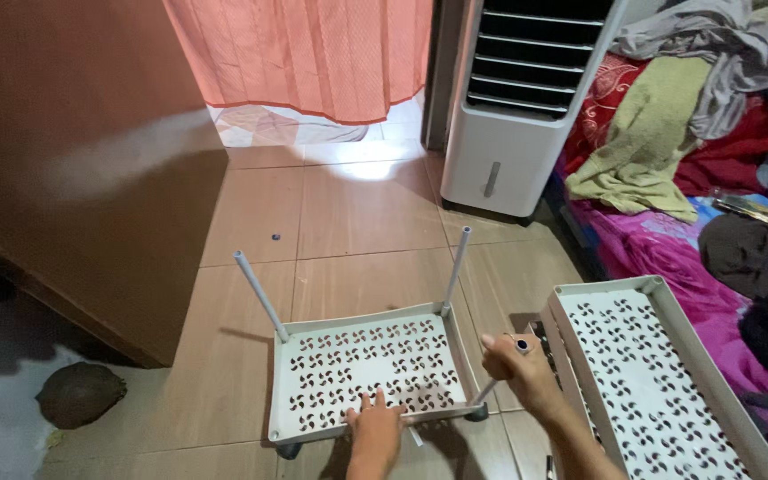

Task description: The person assembles a three-tier white plastic storage rack by inserting vertical poles into the corners of perforated trays and stacking them. They secure the structure by adding additional poles and adjusting the alignment of each tier.

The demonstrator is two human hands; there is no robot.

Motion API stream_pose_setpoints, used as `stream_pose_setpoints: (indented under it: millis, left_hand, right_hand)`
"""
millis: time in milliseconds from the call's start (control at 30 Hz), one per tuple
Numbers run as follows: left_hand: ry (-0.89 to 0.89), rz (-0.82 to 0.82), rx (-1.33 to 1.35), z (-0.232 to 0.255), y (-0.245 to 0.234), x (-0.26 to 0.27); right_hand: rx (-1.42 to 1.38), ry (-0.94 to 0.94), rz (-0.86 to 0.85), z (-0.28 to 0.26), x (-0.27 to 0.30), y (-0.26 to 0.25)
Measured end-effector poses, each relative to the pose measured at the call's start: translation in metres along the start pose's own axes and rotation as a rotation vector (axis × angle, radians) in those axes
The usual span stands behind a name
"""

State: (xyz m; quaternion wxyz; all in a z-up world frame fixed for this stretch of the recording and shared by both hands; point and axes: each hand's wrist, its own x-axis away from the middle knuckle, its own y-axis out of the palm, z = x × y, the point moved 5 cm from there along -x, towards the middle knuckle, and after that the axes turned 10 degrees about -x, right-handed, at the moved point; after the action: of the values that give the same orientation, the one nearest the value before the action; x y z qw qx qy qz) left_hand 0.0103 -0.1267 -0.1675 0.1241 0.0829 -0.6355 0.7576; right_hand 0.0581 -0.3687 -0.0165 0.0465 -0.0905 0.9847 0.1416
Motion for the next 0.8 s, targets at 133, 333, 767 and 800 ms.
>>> stream_pose_setpoints:
  millis: [133,333,767,800]
  left_hand:
    - [-0.01,0.022,0.032,-0.003,0.001,0.0]
    - [-0.012,0.146,0.033,0.011,0.003,0.007]
    - [-0.016,-0.034,0.025,0.007,-0.002,0.009]
    - [-0.024,-0.057,0.031,0.009,-0.001,0.007]
  right_hand:
    - [-0.159,0.021,-0.069,-0.004,-0.006,0.002]
    - [0.094,-0.327,0.791,-0.004,0.025,0.032]
    - [0.014,-0.141,0.193,-0.023,0.026,0.016]
    - [0.095,-0.136,0.255,-0.019,0.026,0.012]
